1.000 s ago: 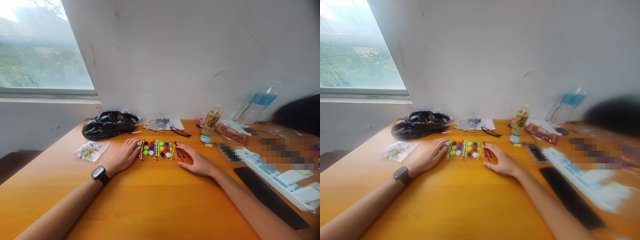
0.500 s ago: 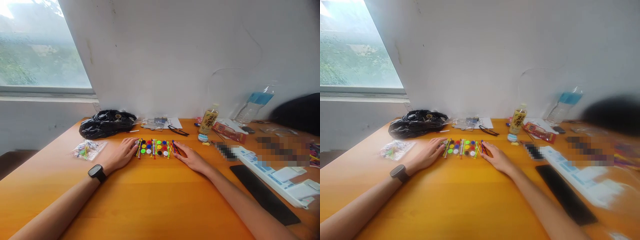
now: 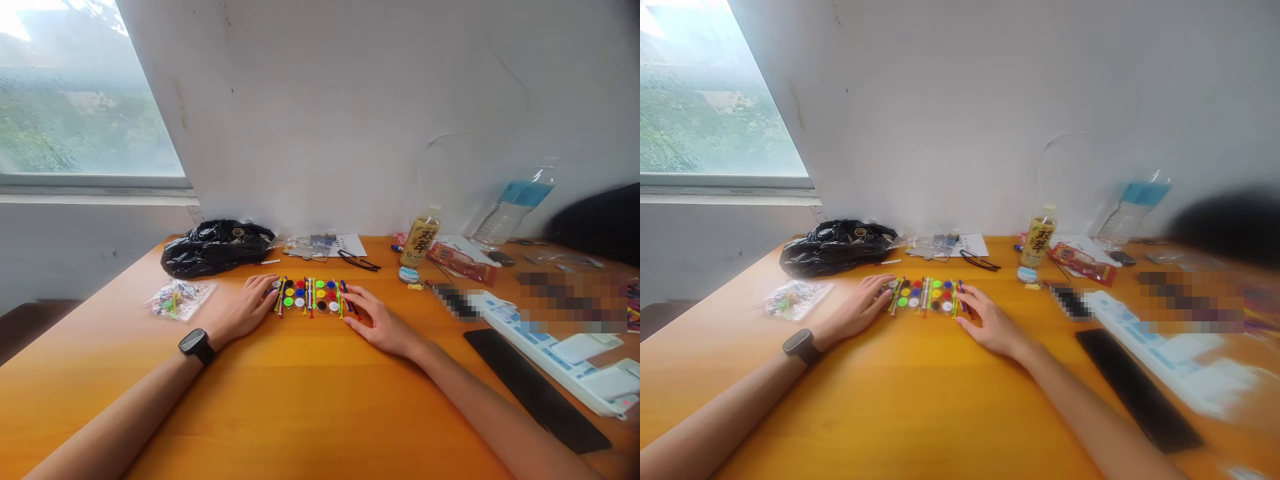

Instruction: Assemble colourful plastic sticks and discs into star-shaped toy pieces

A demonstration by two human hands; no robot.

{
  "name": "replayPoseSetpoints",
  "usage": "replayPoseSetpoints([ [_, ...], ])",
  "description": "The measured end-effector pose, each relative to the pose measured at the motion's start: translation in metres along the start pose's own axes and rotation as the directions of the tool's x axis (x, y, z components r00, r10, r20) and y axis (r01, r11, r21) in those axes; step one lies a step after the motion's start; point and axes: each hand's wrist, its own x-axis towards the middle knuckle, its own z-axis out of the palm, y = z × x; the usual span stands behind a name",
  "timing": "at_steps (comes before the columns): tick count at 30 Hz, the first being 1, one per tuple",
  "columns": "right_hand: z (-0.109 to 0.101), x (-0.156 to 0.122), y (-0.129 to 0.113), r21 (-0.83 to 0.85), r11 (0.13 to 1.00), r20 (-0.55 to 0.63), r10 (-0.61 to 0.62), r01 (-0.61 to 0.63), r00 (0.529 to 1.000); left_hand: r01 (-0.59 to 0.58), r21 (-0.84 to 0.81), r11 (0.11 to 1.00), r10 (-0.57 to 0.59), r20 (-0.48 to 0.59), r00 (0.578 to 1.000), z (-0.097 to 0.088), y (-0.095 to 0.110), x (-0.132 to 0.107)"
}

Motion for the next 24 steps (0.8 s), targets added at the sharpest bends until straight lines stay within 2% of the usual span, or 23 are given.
replayPoseSetpoints([
  [10,0.0,0.003,-0.006,0.071,0.997,0.004,-0.028,0.028,1.0,-0.016,0.007,1.0,0.016,-0.001,1.0,0.001,-0.001,0.0],
  [13,0.001,0.003,-0.009,-0.009,1.0,-0.009,-0.025,0.025,1.0,-0.031,0.011,0.999,0.031,0.003,1.0,0.001,-0.002,0.0],
  [17,0.006,0.006,-0.007,-0.125,0.992,0.069,-0.013,0.021,0.998,-0.047,0.041,0.998,0.046,0.021,0.999,0.001,0.001,0.001],
  [24,0.02,0.034,-0.009,-0.168,0.983,0.115,-0.055,0.074,0.992,-0.053,0.122,0.991,0.052,0.018,0.999,0.011,0.018,0.005],
])
